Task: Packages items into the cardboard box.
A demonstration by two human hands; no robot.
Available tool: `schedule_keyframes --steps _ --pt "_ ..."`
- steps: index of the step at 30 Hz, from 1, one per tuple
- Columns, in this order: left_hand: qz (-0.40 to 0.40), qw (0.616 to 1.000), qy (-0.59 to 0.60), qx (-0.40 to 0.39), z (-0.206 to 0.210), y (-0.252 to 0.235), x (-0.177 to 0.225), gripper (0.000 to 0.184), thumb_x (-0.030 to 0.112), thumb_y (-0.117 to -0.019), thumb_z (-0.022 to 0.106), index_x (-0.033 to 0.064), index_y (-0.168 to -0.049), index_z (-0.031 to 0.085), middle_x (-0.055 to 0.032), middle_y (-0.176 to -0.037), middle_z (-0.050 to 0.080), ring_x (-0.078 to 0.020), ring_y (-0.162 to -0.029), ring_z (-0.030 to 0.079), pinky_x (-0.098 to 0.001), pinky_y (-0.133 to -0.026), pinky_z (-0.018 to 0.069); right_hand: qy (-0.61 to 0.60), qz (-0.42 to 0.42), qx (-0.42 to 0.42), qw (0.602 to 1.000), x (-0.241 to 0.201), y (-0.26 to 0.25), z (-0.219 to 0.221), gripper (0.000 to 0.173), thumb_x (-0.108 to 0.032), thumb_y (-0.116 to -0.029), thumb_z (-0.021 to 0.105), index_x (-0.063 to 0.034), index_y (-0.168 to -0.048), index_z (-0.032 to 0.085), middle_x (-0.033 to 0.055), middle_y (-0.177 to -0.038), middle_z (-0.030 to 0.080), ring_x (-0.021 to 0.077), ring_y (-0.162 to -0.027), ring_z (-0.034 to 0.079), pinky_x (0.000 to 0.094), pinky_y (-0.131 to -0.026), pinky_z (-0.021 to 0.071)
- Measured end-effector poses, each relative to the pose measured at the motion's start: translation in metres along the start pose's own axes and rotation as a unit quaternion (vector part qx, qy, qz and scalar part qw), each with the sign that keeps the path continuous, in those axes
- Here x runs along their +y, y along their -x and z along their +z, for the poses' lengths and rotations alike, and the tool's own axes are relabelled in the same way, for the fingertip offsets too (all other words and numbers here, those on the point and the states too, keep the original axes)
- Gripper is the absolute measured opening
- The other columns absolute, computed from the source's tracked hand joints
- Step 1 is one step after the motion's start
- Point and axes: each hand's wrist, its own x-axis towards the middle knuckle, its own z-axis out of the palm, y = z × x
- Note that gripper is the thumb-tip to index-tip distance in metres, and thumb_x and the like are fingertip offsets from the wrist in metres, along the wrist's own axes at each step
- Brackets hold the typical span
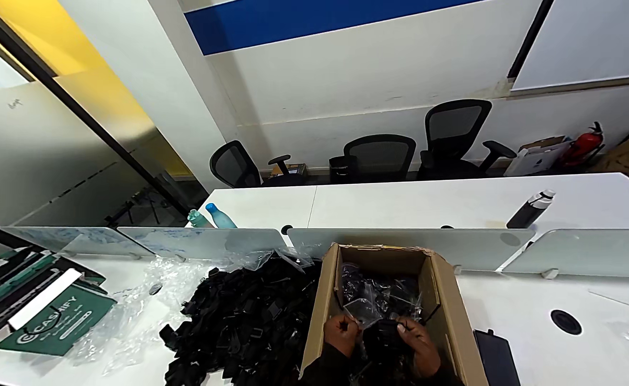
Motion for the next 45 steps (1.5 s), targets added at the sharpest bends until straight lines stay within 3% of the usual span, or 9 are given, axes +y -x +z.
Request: schedule_keyframes --steps 3,9,14,17,21,25,31,35,45 --pt "-0.021 1.0 0.001 0.009 0.001 0.001 0.005 0.017 0.014 -0.0774 0.068 0.0076 -0.064 0.061 0.0016 -0.059 0.063 -0.0056 -0.054 0.06 -0.0272 -0.055 0.0517 -0.149 0.083 0.055 0.984 -0.015 0.002 0.008 0.02 -0.035 -0.0959 0.065 -0.017 -0.098 0.073 -0.0014 -0.09 0.075 0.0079 -0.082 0.071 0.0295 -0.076 0.0604" --pt "-0.065 0.997 0.031 -0.038 0.004 -0.001 0.008 0.011 0.0 -0.0892 0.058 -0.0042 -0.098 0.056 -0.0127 -0.083 0.067 -0.0203 -0.065 0.068 -0.0375 -0.063 0.0615 -0.278 0.096 0.039 0.955 -0.022 0.002 0.009 0.034 -0.033 -0.0912 0.076 -0.0112 -0.116 0.07 0.0066 -0.095 0.076 0.0117 -0.074 0.072 0.0302 -0.065 0.0617" --pt "-0.054 0.988 -0.056 -0.131 -0.001 -0.006 0.001 0.03 0.004 -0.0979 0.049 -0.0026 -0.119 0.07 -0.0191 -0.113 0.069 -0.0226 -0.091 0.071 -0.0397 -0.086 0.0599 -0.339 0.1 -0.022 0.935 -0.024 0.008 0.007 0.029 -0.03 -0.089 0.077 -0.0172 -0.115 0.076 0.0076 -0.103 0.077 0.0178 -0.093 0.075 0.0382 -0.085 0.0617" --pt "-0.089 0.979 -0.021 -0.181 -0.001 -0.007 0.002 0.036 0.02 -0.1016 0.055 -0.003 -0.127 0.066 -0.0207 -0.124 0.066 -0.0243 -0.108 0.069 -0.0409 -0.097 0.0572 -0.406 0.139 -0.126 0.894 -0.021 0.007 0.001 0.031 -0.032 -0.0938 0.07 -0.0146 -0.119 0.074 0.0176 -0.113 0.074 0.0372 -0.111 0.069 0.0586 -0.098 0.0545" --pt "-0.118 0.956 0.036 -0.266 -0.002 -0.007 0.003 0.061 0.023 -0.0938 0.069 -0.0071 -0.143 0.05 -0.0246 -0.142 0.057 -0.0273 -0.124 0.062 -0.0421 -0.103 0.0529 -0.413 0.128 -0.179 0.884 -0.016 0.005 -0.001 0.035 -0.033 -0.097 0.066 -0.0105 -0.123 0.073 0.0203 -0.123 0.07 0.0378 -0.117 0.066 0.0572 -0.102 0.0524" --pt "-0.148 0.952 0.096 -0.248 -0.002 -0.005 0.01 0.066 0.005 -0.0827 0.076 -0.0077 -0.142 0.05 -0.0234 -0.14 0.057 -0.0238 -0.106 0.069 -0.0394 -0.091 0.0595 -0.421 0.133 -0.199 0.875 -0.014 0.002 -0.001 0.037 -0.032 -0.0974 0.066 -0.0076 -0.125 0.071 0.0205 -0.119 0.07 0.0361 -0.112 0.068 0.0554 -0.101 0.0528" --pt "-0.136 0.963 0.118 -0.202 -0.003 -0.005 0.007 0.037 0.004 -0.0864 0.076 -0.0066 -0.121 0.066 -0.0169 -0.114 0.071 -0.0165 -0.083 0.072 -0.0341 -0.081 0.0623 -0.35 0.156 -0.091 0.919 -0.017 0.004 0.005 0.03 -0.031 -0.0926 0.073 -0.0122 -0.116 0.075 0.0115 -0.102 0.075 0.0243 -0.092 0.074 0.0493 -0.087 0.0613" --pt "-0.136 0.972 0.104 -0.163 -0.003 -0.004 0.01 0.034 0.003 -0.0869 0.076 -0.0059 -0.119 0.067 -0.016 -0.112 0.072 -0.0157 -0.083 0.073 -0.0333 -0.083 0.0622 -0.124 0.135 -0.007 0.983 -0.011 0.0 0.01 0.011 -0.022 -0.0899 0.074 -0.0119 -0.094 0.074 0.0007 -0.086 0.074 0.0084 -0.077 0.07 0.0284 -0.073 0.0593" --pt "-0.111 0.975 0.124 -0.147 -0.001 -0.003 0.012 0.042 -0.007 -0.0798 0.075 -0.0096 -0.12 0.064 -0.0187 -0.116 0.07 -0.0189 -0.087 0.074 -0.0351 -0.083 0.0633 0.077 0.162 0.067 0.981 -0.003 -0.003 0.012 0.019 -0.003 -0.0775 0.079 -0.002 -0.09 0.065 0.006 -0.08 0.071 0.0136 -0.073 0.07 0.031 -0.07 0.0606"
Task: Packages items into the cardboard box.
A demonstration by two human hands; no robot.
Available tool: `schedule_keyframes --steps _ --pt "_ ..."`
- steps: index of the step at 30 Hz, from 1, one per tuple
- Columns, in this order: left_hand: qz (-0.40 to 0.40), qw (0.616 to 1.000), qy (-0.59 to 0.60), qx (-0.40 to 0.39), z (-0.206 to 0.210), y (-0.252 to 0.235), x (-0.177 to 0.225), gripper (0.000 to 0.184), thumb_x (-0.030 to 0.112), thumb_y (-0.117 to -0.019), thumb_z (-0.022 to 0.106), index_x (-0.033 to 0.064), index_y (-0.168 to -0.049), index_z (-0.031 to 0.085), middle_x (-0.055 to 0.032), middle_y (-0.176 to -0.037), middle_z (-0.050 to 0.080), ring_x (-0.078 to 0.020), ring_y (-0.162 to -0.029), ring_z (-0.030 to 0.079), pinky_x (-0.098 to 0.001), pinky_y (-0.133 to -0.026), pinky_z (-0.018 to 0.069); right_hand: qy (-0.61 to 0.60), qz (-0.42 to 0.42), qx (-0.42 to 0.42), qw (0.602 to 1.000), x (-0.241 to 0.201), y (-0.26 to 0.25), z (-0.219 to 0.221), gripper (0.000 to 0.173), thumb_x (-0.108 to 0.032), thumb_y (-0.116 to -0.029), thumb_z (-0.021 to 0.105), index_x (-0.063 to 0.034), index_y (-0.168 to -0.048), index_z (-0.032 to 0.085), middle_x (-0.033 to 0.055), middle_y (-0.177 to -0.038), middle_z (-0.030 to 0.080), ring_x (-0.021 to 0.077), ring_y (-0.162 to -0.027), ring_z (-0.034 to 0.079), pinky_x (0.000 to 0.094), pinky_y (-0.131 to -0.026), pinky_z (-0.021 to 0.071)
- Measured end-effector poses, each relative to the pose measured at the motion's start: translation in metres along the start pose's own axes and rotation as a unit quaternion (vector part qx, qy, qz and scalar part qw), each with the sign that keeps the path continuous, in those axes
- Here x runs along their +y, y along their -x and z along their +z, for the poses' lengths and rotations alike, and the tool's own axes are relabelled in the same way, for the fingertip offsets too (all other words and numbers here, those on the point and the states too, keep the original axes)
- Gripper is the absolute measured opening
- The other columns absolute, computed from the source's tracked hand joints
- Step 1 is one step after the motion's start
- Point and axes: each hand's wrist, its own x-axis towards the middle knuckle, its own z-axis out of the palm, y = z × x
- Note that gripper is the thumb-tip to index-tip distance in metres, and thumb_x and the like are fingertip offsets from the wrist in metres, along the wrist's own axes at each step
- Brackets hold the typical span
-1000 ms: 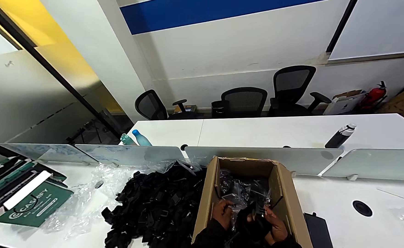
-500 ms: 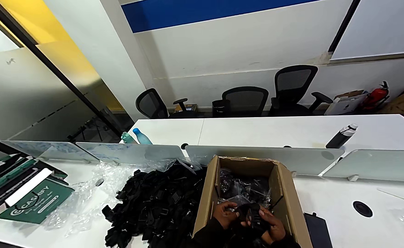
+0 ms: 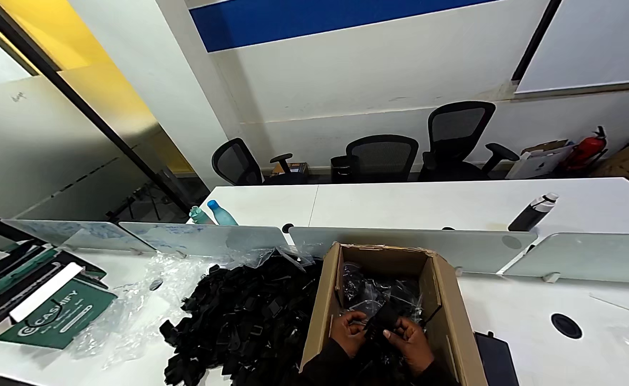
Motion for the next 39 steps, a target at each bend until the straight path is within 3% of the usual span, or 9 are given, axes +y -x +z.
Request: schedule_keyframes --steps 3,7,14,18,31,34,39 --pt "0.021 0.999 0.01 0.025 -0.001 -0.001 -0.002 0.037 -0.007 -0.0812 0.073 -0.01 -0.117 0.065 -0.0183 -0.114 0.071 -0.018 -0.088 0.074 -0.0338 -0.084 0.0633 0.081 -0.009 0.003 0.997 0.005 -0.001 -0.004 0.017 -0.01 -0.0764 0.083 -0.0045 -0.083 0.068 0.0026 -0.079 0.069 0.0111 -0.073 0.067 0.03 -0.07 0.0586" --pt "0.02 1.0 0.011 0.009 -0.001 0.0 -0.002 0.031 -0.011 -0.0843 0.069 -0.0107 -0.115 0.066 -0.0177 -0.111 0.073 -0.0166 -0.089 0.074 -0.0328 -0.085 0.0628 0.119 0.007 -0.001 0.993 0.004 -0.001 -0.003 0.018 -0.011 -0.0775 0.084 -0.0033 -0.085 0.069 0.0052 -0.083 0.07 0.0133 -0.077 0.068 0.0319 -0.073 0.0597" --pt "0.086 0.99 -0.079 -0.08 -0.005 0.003 -0.006 0.031 -0.009 -0.0916 0.057 -0.0088 -0.121 0.069 -0.0175 -0.116 0.075 -0.0151 -0.108 0.072 -0.0325 -0.102 0.0562 0.153 0.01 0.004 0.988 0.004 -0.001 -0.002 0.023 -0.017 -0.0775 0.084 -0.0028 -0.088 0.07 0.006 -0.082 0.071 0.0149 -0.075 0.068 0.0349 -0.074 0.0586" --pt "0.121 0.982 -0.124 -0.072 -0.006 0.001 -0.011 0.031 -0.007 -0.0951 0.053 -0.0079 -0.121 0.07 -0.0183 -0.119 0.074 -0.0157 -0.114 0.07 -0.0321 -0.107 0.0525 0.149 0.004 0.001 0.989 0.002 0.001 0.0 0.021 -0.017 -0.0775 0.083 -0.0039 -0.088 0.071 0.0052 -0.083 0.073 0.0139 -0.078 0.071 0.0342 -0.078 0.0611" --pt "0.113 0.989 -0.063 -0.065 -0.007 -0.003 -0.015 0.031 0.002 -0.1031 0.047 -0.0073 -0.123 0.068 -0.0166 -0.12 0.073 -0.0142 -0.112 0.069 -0.0322 -0.105 0.0527 0.173 0.03 0.022 0.984 -0.008 0.002 0.0 0.022 -0.016 -0.0815 0.082 -0.0022 -0.091 0.068 0.007 -0.08 0.07 0.016 -0.069 0.068 0.036 -0.069 0.0593" --pt "0.122 0.987 -0.046 -0.089 -0.006 -0.001 -0.016 0.032 0.002 -0.1 0.051 -0.0097 -0.126 0.065 -0.0192 -0.123 0.071 -0.0157 -0.113 0.069 -0.0328 -0.104 0.0536 0.169 0.054 0.046 0.983 -0.013 0.002 0.002 0.031 -0.012 -0.0799 0.084 -0.0009 -0.101 0.065 0.0097 -0.086 0.071 0.0185 -0.072 0.07 0.037 -0.071 0.0613" --pt "0.047 0.992 0.005 -0.121 -0.002 0.006 -0.003 0.051 -0.008 -0.0854 0.065 -0.0129 -0.136 0.055 -0.0227 -0.134 0.064 -0.0222 -0.112 0.071 -0.0365 -0.1 0.0583 0.189 0.055 0.056 0.979 -0.011 0.001 0.0 0.032 -0.015 -0.0791 0.086 -0.0017 -0.098 0.064 0.0086 -0.079 0.067 0.017 -0.063 0.064 0.0354 -0.063 0.0569"
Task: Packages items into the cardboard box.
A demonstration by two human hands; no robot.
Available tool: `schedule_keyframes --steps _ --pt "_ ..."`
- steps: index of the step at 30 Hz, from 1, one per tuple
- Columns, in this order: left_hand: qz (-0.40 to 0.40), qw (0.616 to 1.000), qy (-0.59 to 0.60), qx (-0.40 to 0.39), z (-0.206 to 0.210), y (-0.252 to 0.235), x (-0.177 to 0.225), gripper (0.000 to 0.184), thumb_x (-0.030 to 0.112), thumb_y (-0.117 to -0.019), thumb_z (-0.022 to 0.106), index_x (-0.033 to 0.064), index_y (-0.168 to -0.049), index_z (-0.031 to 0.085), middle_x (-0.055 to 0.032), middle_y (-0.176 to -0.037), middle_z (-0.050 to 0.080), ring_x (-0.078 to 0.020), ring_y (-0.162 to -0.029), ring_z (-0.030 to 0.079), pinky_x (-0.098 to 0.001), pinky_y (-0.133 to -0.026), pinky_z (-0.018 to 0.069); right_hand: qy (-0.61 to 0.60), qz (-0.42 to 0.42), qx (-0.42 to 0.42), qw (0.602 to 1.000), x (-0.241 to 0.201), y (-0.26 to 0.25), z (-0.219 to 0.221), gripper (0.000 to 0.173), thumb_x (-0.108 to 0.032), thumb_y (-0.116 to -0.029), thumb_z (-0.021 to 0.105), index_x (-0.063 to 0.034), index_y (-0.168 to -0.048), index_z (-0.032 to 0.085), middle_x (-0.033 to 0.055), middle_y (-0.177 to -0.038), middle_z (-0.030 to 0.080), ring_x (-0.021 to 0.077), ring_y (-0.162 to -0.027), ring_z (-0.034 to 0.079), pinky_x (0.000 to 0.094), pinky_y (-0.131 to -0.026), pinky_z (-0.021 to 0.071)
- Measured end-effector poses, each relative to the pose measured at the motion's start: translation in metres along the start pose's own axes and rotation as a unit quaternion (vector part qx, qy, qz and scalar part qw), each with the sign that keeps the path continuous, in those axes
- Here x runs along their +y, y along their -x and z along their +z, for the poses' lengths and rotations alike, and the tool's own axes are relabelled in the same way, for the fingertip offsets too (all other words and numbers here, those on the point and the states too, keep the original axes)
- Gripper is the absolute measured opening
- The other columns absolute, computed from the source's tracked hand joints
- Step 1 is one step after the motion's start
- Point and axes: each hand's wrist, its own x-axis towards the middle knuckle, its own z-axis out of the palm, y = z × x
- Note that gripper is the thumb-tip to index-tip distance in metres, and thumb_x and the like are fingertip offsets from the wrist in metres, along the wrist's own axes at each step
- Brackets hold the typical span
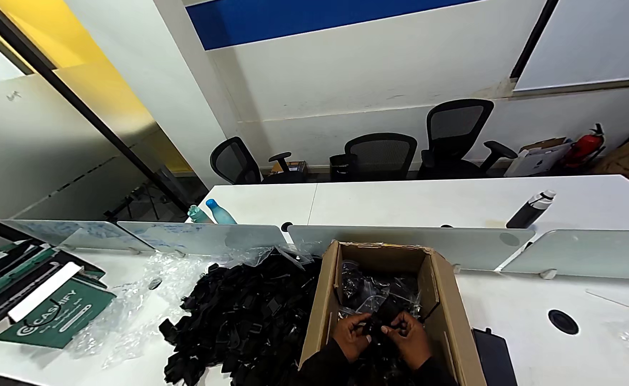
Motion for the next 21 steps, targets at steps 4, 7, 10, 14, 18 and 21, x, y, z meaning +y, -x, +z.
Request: schedule_keyframes --steps 4,7,10,14,18,21 --pt "-0.022 0.998 -0.041 0.043 0.002 -0.002 0.002 0.044 -0.005 -0.0873 0.069 -0.0091 -0.13 0.062 -0.0195 -0.126 0.069 -0.0195 -0.102 0.073 -0.0348 -0.094 0.0606 0.017 -0.002 -0.027 0.999 0.002 0.0 0.003 0.035 -0.02 -0.0786 0.087 -0.0024 -0.098 0.064 0.0087 -0.082 0.068 0.018 -0.066 0.066 0.0367 -0.066 0.0579" --pt "0.015 0.992 -0.11 0.065 0.001 -0.004 -0.003 0.042 -0.007 -0.0872 0.066 -0.0062 -0.129 0.064 -0.0198 -0.126 0.068 -0.0198 -0.104 0.072 -0.035 -0.095 0.0599 -0.006 -0.019 -0.039 0.999 -0.001 0.002 0.006 0.044 -0.017 -0.0773 0.086 -0.0024 -0.109 0.06 0.0084 -0.09 0.071 0.0179 -0.074 0.07 0.0354 -0.072 0.0616" --pt "0.082 0.966 -0.234 0.072 -0.001 -0.003 -0.006 0.051 -0.01 -0.0849 0.06 -0.0039 -0.135 0.062 -0.0207 -0.133 0.065 -0.0246 -0.12 0.066 -0.0395 -0.106 0.0531 -0.06 -0.085 -0.019 0.994 0.001 0.004 0.011 0.077 -0.014 -0.0738 0.087 -0.0015 -0.134 0.041 0.0053 -0.09 0.07 0.0158 -0.076 0.07 0.0336 -0.071 0.0608" --pt "0.18 0.939 -0.271 0.111 0.002 -0.002 -0.01 0.058 -0.013 -0.0805 0.057 -0.0077 -0.139 0.058 -0.024 -0.138 0.062 -0.0292 -0.122 0.065 -0.0422 -0.105 0.054 -0.066 -0.154 -0.011 0.986 0.001 0.007 0.01 0.074 -0.015 -0.073 0.086 0.0001 -0.136 0.049 0.0085 -0.107 0.073 0.0153 -0.094 0.073 0.0337 -0.085 0.0619" --pt "0.19 0.936 -0.263 0.135 0.002 -0.002 -0.013 0.069 -0.011 -0.0805 0.058 -0.0074 -0.148 0.047 -0.0251 -0.136 0.062 -0.0257 -0.107 0.071 -0.0397 -0.097 0.0584 -0.022 -0.177 -0.019 0.984 0.007 0.006 0.009 0.04 -0.028 -0.0862 0.076 -0.0006 -0.115 0.07 0.0078 -0.106 0.074 0.0106 -0.097 0.071 0.0309 -0.091 0.0596" --pt "0.207 0.93 -0.273 0.135 0.001 -0.002 -0.015 0.07 -0.009 -0.0804 0.058 -0.007 -0.149 0.046 -0.0226 -0.127 0.067 -0.0231 -0.1 0.072 -0.039 -0.094 0.0593 -0.097 -0.175 -0.037 0.979 0.006 0.004 0.009 0.022 -0.017 -0.0974 0.06 -0.0013 -0.108 0.071 0.0052 -0.098 0.075 0.0094 -0.091 0.072 0.0296 -0.086 0.0607"
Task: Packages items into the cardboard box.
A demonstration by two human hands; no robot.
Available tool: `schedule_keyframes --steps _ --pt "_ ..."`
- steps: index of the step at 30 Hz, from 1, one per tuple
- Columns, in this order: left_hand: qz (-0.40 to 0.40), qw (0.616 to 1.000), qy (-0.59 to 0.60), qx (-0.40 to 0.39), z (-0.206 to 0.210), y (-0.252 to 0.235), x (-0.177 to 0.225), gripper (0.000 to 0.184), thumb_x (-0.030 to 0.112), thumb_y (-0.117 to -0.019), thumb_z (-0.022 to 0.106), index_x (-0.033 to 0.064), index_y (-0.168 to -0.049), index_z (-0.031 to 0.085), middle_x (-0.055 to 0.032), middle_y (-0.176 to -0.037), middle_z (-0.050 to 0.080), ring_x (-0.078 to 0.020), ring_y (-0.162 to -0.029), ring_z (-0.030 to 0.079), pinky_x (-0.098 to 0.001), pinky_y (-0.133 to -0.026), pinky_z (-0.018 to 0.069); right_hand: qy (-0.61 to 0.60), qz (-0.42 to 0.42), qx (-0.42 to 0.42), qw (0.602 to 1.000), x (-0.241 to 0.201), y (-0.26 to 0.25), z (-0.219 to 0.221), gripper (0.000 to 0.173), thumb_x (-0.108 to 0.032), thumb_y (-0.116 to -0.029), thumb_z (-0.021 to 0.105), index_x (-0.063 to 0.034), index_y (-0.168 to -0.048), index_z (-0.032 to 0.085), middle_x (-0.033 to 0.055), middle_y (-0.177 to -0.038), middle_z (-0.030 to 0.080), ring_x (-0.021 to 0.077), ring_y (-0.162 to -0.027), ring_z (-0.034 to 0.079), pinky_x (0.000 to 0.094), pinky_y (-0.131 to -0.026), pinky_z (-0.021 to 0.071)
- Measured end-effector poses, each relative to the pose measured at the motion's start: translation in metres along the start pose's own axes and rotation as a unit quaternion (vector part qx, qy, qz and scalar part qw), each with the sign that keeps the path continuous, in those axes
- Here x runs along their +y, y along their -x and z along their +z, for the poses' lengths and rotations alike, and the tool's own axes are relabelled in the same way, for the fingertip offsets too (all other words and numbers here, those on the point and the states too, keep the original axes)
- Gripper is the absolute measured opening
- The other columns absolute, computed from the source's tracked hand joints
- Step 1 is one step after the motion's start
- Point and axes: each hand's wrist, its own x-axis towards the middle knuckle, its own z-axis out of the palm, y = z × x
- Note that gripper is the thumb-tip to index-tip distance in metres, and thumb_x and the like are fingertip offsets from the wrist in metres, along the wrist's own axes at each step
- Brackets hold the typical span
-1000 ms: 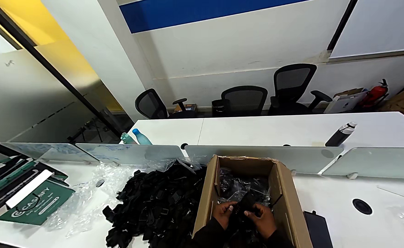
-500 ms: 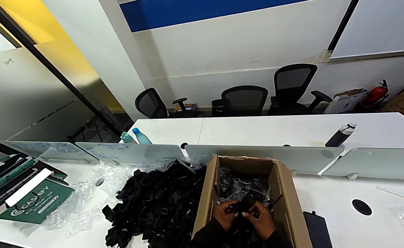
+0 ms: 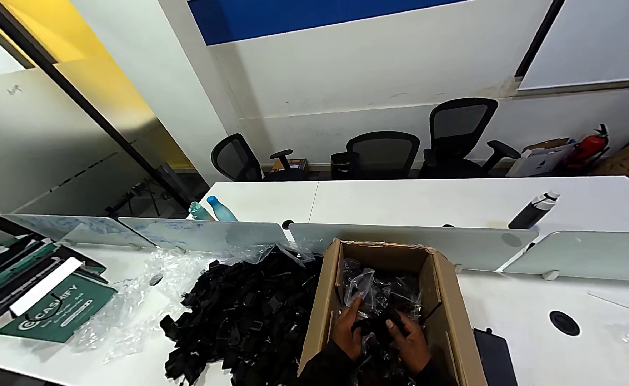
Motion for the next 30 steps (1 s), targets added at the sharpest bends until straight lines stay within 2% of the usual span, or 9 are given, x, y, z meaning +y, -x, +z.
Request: schedule_keyframes --steps 4,8,10,13,16,19,21,25,30 --pt "0.025 0.999 -0.002 -0.034 -0.002 0.003 0.002 0.068 -0.008 -0.0824 0.059 -0.0057 -0.149 0.047 -0.0237 -0.133 0.065 -0.0252 -0.105 0.072 -0.0398 -0.097 0.0579 -0.068 0.047 -0.015 0.996 0.001 -0.004 -0.004 0.02 -0.008 -0.0959 0.06 0.0005 -0.114 0.065 0.0015 -0.086 0.072 0.0081 -0.077 0.068 0.0273 -0.075 0.0589" --pt "0.054 0.998 -0.002 -0.033 0.0 0.004 -0.003 0.07 -0.01 -0.0794 0.058 -0.0061 -0.149 0.048 -0.0243 -0.13 0.065 -0.0262 -0.105 0.072 -0.0408 -0.096 0.0587 -0.112 0.091 -0.038 0.989 -0.002 -0.007 -0.003 0.053 -0.005 -0.0888 0.067 -0.0027 -0.135 0.042 0.0011 -0.076 0.067 0.0104 -0.064 0.063 0.0282 -0.062 0.0548" --pt "0.053 0.998 -0.003 -0.032 0.0 0.004 -0.003 0.07 -0.011 -0.0786 0.058 -0.0067 -0.148 0.049 -0.0249 -0.127 0.066 -0.0277 -0.103 0.072 -0.042 -0.096 0.0583 -0.093 0.072 -0.043 0.992 -0.001 -0.007 -0.004 0.044 -0.002 -0.0877 0.066 -0.0019 -0.129 0.05 0.003 -0.087 0.07 0.0112 -0.073 0.067 0.0285 -0.068 0.0576" --pt "0.053 0.998 -0.01 -0.039 0.0 0.005 -0.004 0.07 -0.01 -0.0782 0.058 -0.0069 -0.147 0.049 -0.0245 -0.122 0.068 -0.0293 -0.101 0.071 -0.0435 -0.094 0.0584 -0.059 0.009 -0.061 0.996 0.008 -0.007 -0.007 0.016 -0.001 -0.0904 0.063 -0.0008 -0.105 0.07 0.0032 -0.099 0.071 0.0082 -0.088 0.068 0.0267 -0.082 0.0579" --pt "0.065 0.997 -0.014 -0.034 0.001 0.004 -0.006 0.069 -0.011 -0.0778 0.057 -0.0077 -0.147 0.049 -0.0252 -0.131 0.065 -0.0297 -0.106 0.07 -0.043 -0.097 0.0572 -0.017 -0.031 -0.093 0.995 0.011 -0.005 -0.009 0.019 -0.003 -0.0938 0.056 -0.0014 -0.1 0.074 0.0043 -0.101 0.073 0.0064 -0.094 0.068 0.0264 -0.087 0.0575" --pt "0.066 0.997 -0.011 -0.027 0.001 0.003 -0.006 0.067 -0.011 -0.0786 0.057 -0.0104 -0.145 0.05 -0.0262 -0.137 0.062 -0.0298 -0.114 0.069 -0.0414 -0.101 0.0558 0.012 -0.055 -0.121 0.991 0.013 -0.003 -0.011 0.027 -0.012 -0.0959 0.05 -0.0019 -0.104 0.074 0.0046 -0.103 0.073 0.0057 -0.091 0.067 0.0256 -0.081 0.0564" --pt "0.055 0.998 -0.02 -0.032 0.001 0.004 -0.004 0.067 -0.01 -0.0788 0.057 -0.0095 -0.146 0.049 -0.0262 -0.135 0.063 -0.0311 -0.114 0.068 -0.0433 -0.101 0.0554 0.05 -0.052 -0.131 0.989 0.011 -0.001 -0.01 0.03 -0.022 -0.0971 0.055 -0.0013 -0.11 0.072 0.0067 -0.107 0.073 0.0078 -0.095 0.068 0.0278 -0.085 0.0578" --pt "0.04 0.998 -0.027 -0.045 -0.001 0.003 -0.002 0.067 -0.01 -0.0801 0.058 -0.0081 -0.146 0.049 -0.0252 -0.142 0.058 -0.0322 -0.125 0.063 -0.0442 -0.108 0.0512 0.11 -0.028 -0.138 0.984 0.004 0.002 -0.006 0.055 -0.027 -0.098 0.061 -0.0045 -0.147 0.05 0.0117 -0.137 0.063 0.0138 -0.119 0.065 0.0345 -0.102 0.055" --pt "0.037 0.998 -0.027 -0.051 0.0 0.003 -0.003 0.069 -0.01 -0.0789 0.058 -0.0066 -0.147 0.05 -0.0247 -0.14 0.06 -0.031 -0.12 0.066 -0.0426 -0.105 0.0536 0.13 -0.047 -0.135 0.981 0.007 0.002 -0.006 0.041 -0.024 -0.1026 0.054 -0.0068 -0.139 0.06 0.0105 -0.137 0.064 0.0143 -0.125 0.062 0.0355 -0.108 0.0508"
